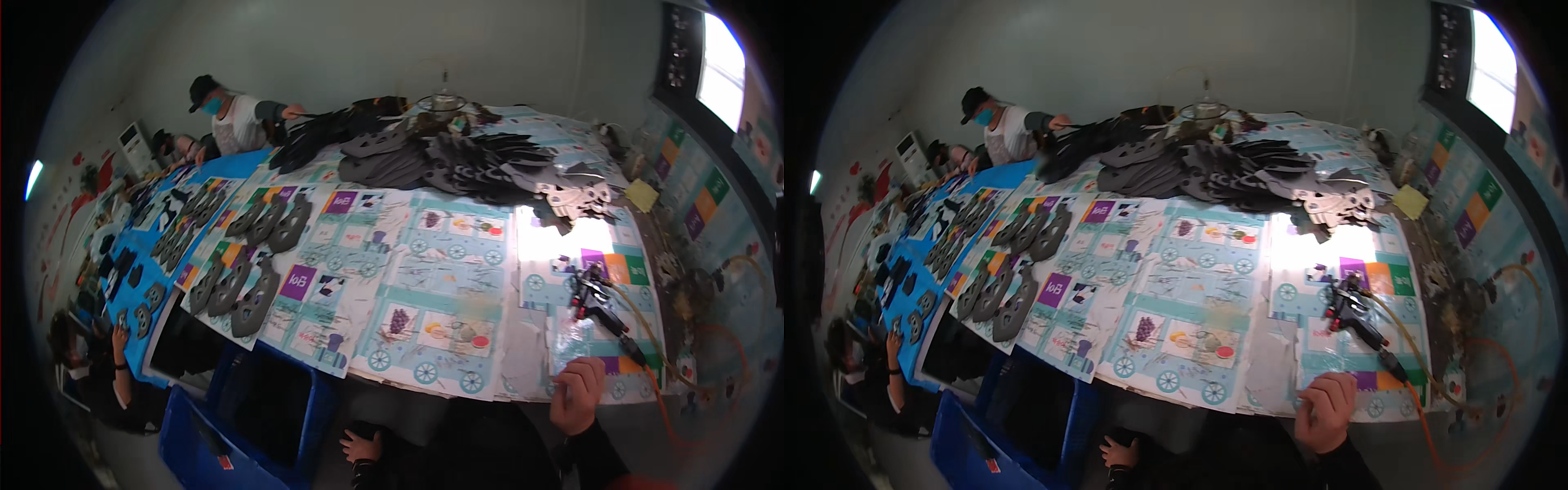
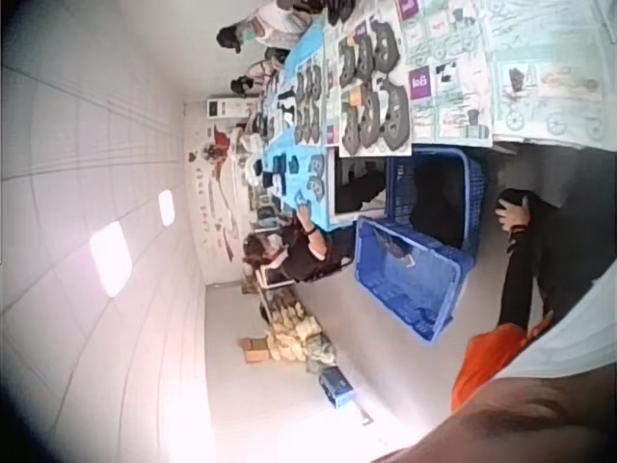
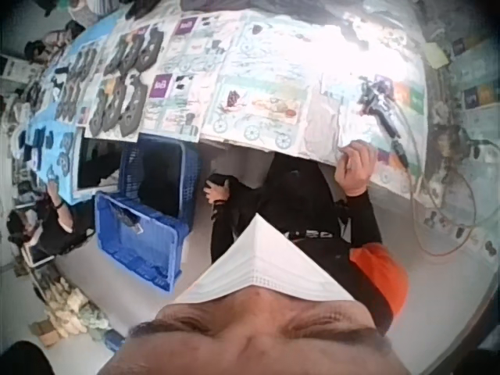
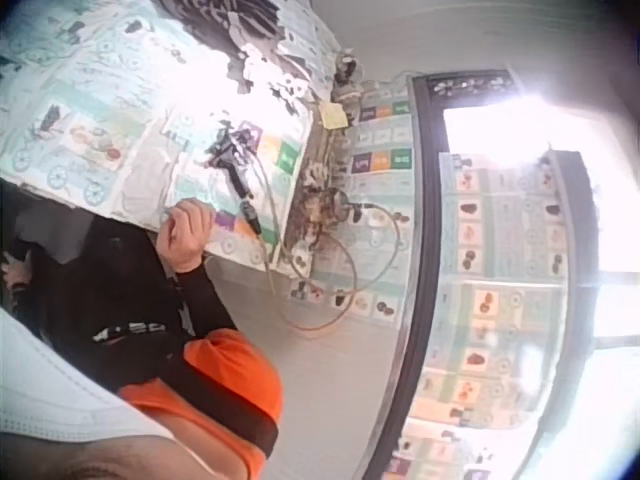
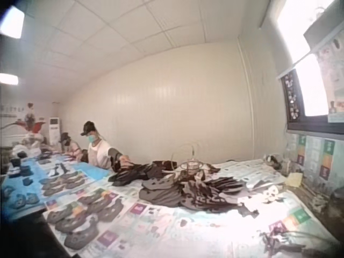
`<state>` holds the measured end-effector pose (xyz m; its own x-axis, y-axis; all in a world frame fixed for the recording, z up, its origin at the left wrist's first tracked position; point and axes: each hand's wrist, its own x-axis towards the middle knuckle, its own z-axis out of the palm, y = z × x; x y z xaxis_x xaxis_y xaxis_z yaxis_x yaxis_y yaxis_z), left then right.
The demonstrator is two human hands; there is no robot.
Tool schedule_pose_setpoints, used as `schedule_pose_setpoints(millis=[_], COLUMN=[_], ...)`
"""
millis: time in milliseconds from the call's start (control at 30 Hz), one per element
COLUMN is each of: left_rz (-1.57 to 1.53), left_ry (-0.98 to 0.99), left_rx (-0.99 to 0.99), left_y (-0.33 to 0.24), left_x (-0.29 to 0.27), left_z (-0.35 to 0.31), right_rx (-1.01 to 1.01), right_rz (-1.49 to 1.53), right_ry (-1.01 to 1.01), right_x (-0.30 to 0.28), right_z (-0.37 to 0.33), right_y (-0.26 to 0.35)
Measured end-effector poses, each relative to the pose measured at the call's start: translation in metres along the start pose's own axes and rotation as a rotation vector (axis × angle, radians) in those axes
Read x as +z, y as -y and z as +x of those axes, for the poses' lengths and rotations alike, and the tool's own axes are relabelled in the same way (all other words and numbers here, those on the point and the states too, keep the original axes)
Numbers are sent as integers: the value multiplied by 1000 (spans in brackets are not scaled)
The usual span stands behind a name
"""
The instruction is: The person applies adhesive to a shoe component using a glue gun. The person picks up a grey shaped component, applies a line of glue along its inner edge while holding it steady with the other hand, and then places the component aside.
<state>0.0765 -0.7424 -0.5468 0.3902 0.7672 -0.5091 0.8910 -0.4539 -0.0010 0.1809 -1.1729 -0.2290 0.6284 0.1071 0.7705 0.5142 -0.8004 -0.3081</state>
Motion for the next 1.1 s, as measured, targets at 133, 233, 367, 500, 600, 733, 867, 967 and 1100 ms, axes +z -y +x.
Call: schedule_pose_setpoints(millis=[133, 233, 367, 500, 600, 733, 867, 967, 1100], left_rz=[52, 41, -19, -210, -492, -689, -965, -1066, -1013], left_ry=[34, 66, 161, 138, -2, -97, -165, -179, -379], left_rx=[-58, -72, -31, 327, 625, 763, 917, 1005, 1245], left_y=[-14, -20, -3, 33, 48, 37, -1, -41, -101], left_x=[2, 5, 3, -17, -44, -106, -185, -232, -267], left_z=[7, 14, 29, 36, 22, -31, -102, -144, -174], right_rx=[-10, 27, 83, 144, 199, 404, 559, 460, -644], right_rz=[28, 3, 23, -4, -95, 53, -199, -344, -930], right_ry=[35, 108, 292, 423, 591, 836, 900, 940, 1084], right_x=[-12, -38, -88, -100, -72, -21, 47, 104, 154], right_z=[15, 37, 86, 164, 238, 309, 350, 351, 343], right_y=[11, 33, 51, 17, -32, -93, -197, -299, -364])
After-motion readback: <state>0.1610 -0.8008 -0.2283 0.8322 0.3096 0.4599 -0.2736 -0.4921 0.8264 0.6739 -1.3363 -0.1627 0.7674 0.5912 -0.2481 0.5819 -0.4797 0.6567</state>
